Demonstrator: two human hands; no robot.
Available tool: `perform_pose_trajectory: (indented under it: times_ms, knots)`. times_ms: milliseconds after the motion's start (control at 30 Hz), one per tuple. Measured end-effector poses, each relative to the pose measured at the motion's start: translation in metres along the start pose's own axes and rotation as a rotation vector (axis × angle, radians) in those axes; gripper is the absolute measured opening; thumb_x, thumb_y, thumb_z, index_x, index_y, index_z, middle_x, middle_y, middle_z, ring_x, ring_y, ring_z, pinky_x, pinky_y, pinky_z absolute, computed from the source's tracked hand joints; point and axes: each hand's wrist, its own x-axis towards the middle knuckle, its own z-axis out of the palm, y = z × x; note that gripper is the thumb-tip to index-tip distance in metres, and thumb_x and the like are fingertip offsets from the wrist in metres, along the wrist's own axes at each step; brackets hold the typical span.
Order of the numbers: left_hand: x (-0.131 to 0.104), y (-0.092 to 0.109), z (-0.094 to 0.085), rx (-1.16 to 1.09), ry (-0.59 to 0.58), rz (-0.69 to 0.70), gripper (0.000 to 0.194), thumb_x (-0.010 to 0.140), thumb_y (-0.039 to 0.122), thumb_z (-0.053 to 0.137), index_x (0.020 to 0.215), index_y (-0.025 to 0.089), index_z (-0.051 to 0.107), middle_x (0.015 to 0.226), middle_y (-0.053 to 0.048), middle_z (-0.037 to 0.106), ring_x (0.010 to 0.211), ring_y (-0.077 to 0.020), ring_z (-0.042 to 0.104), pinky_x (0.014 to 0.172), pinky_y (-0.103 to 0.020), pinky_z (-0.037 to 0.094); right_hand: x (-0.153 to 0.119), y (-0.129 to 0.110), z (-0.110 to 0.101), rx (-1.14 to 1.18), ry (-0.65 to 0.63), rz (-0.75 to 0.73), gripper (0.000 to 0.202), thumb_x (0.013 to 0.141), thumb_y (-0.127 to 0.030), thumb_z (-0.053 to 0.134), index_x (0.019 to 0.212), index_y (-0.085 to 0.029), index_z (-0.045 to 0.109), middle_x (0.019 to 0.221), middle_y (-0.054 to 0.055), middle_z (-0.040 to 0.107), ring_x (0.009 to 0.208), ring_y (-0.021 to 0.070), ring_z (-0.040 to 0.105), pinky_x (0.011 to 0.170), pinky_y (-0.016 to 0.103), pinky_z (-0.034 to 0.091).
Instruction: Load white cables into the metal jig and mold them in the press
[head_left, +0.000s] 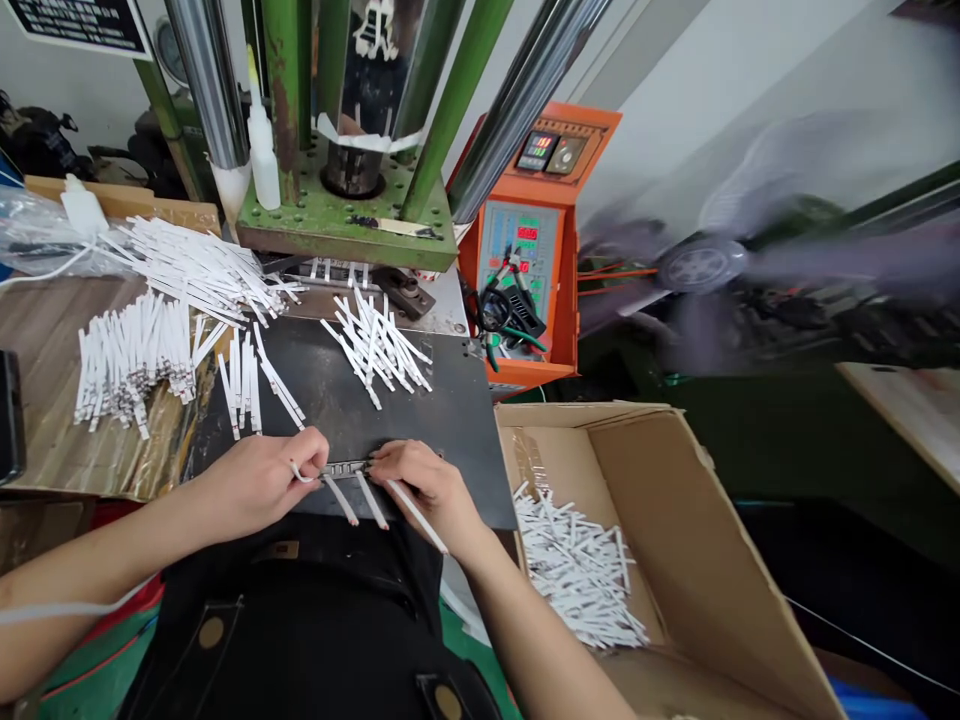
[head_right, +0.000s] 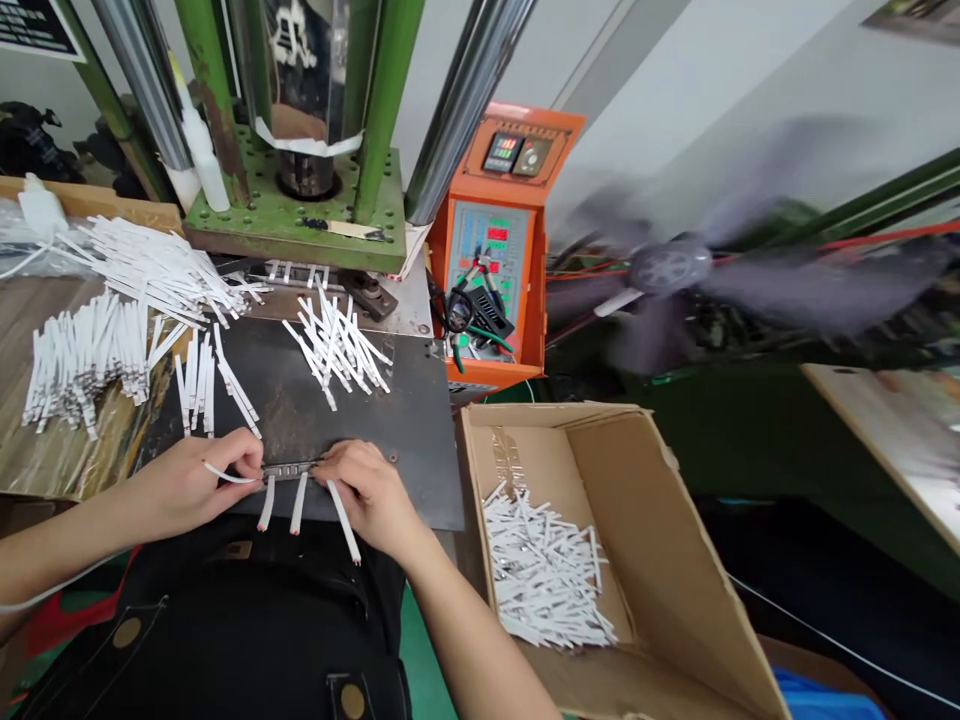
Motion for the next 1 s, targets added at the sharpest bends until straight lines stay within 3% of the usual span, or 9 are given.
perform_pose_trajectory:
  times_ms: [200, 367, 567, 700, 800, 833, 900, 933, 1000]
  knots:
    - [-0.003, -0.004, -0.001, -0.042, -0.003, -0.031, 0.007, 0.087, 0.02, 0.051, 0.088, 0.022, 0.044, 0.074, 0.003, 0.063, 0.069, -0.0133, 0.061, 0.062, -0.021, 0.037, -0.006, 0.003, 0.007, -0.063, -0.046, 0.109, 0.021, 0.091, -0.021, 0.054, 0.109, -0.023, 0.064, 0.102, 0.009, 0.061, 0.097, 0.0212, 0.06, 0.084, 0.037, 0.051]
    - [-0.004, -0.002, 0.001, -0.018, 0.055, -0.01, 0.005, 0.09, 0.023, 0.046, 0.086, 0.021, 0.044, 0.074, 0.002, 0.062, 0.067, -0.0132, 0.06, 0.059, -0.021, 0.036, -0.005, 0.006, 0.007, -0.092, -0.068, 0.114, 0.02, 0.091, -0.02, 0.053, 0.108, -0.024, 0.064, 0.099, 0.008, 0.059, 0.095, 0.0213, 0.058, 0.081, 0.036, 0.051]
    - [-0.005, 0.001, 0.013, 0.214, 0.082, 0.075, 0.012, 0.091, 0.014, 0.04, 0.083, 0.02, 0.046, 0.066, 0.003, 0.057, 0.055, -0.0134, 0.054, 0.052, -0.024, 0.031, -0.002, 0.006, 0.009, -0.096, -0.082, 0.09, 0.017, 0.092, -0.019, 0.053, 0.105, -0.023, 0.063, 0.096, 0.008, 0.059, 0.092, 0.0203, 0.057, 0.079, 0.036, 0.051]
    - [-0.01, -0.012, 0.006, 0.208, 0.033, 0.19, 0.014, 0.093, 0.014, 0.04, 0.093, 0.02, 0.053, 0.078, 0.0, 0.064, 0.066, -0.0146, 0.061, 0.058, -0.024, 0.039, 0.003, 0.0, -0.011, -0.033, -0.186, 0.11, 0.022, 0.093, -0.018, 0.051, 0.11, -0.023, 0.063, 0.101, 0.009, 0.06, 0.097, 0.0202, 0.058, 0.083, 0.035, 0.052]
    - [-0.009, -0.034, -0.016, 0.193, 0.067, 0.199, 0.021, 0.095, 0.021, 0.043, 0.111, 0.021, 0.057, 0.105, -0.005, 0.069, 0.094, -0.018, 0.065, 0.083, -0.028, 0.047, 0.021, -0.002, -0.033, 0.018, -0.328, 0.131, 0.027, 0.095, -0.015, 0.046, 0.115, -0.024, 0.062, 0.105, 0.009, 0.064, 0.099, 0.0185, 0.061, 0.086, 0.033, 0.052]
    - [-0.007, -0.042, -0.023, 0.227, 0.124, 0.16, 0.026, 0.095, 0.024, 0.044, 0.117, 0.02, 0.057, 0.115, -0.008, 0.067, 0.108, -0.0214, 0.061, 0.097, -0.035, 0.043, 0.03, -0.002, -0.036, 0.006, -0.337, 0.123, 0.027, 0.095, -0.015, 0.045, 0.114, -0.024, 0.062, 0.105, 0.008, 0.066, 0.098, 0.018, 0.062, 0.086, 0.033, 0.052]
    - [-0.001, -0.056, -0.03, 0.325, 0.241, 0.064, 0.035, 0.094, 0.026, 0.044, 0.126, 0.018, 0.055, 0.131, -0.012, 0.059, 0.13, -0.0294, 0.046, 0.114, -0.053, 0.019, 0.052, 0.0, -0.034, -0.063, -0.327, 0.07, 0.028, 0.094, -0.015, 0.046, 0.115, -0.023, 0.062, 0.107, 0.008, 0.067, 0.1, 0.0192, 0.062, 0.09, 0.036, 0.052]
    - [0.001, -0.061, -0.029, 0.363, 0.254, 0.03, 0.039, 0.093, 0.024, 0.043, 0.13, 0.017, 0.053, 0.136, -0.014, 0.055, 0.135, -0.0321, 0.039, 0.115, -0.059, 0.007, 0.063, 0.001, -0.027, -0.107, -0.341, 0.034, 0.029, 0.093, -0.015, 0.049, 0.118, -0.021, 0.062, 0.111, 0.01, 0.066, 0.104, 0.0212, 0.061, 0.094, 0.039, 0.051]
    - [0.003, -0.066, -0.023, 0.395, 0.174, 0.029, 0.047, 0.09, 0.017, 0.04, 0.136, 0.015, 0.048, 0.143, -0.016, 0.047, 0.138, -0.0331, 0.033, 0.113, -0.064, -0.004, 0.084, 0.002, -0.01, -0.18, -0.42, -0.017, 0.039, 0.088, -0.013, 0.058, 0.127, -0.017, 0.057, 0.124, 0.015, 0.059, 0.116, 0.0265, 0.056, 0.101, 0.044, 0.047]
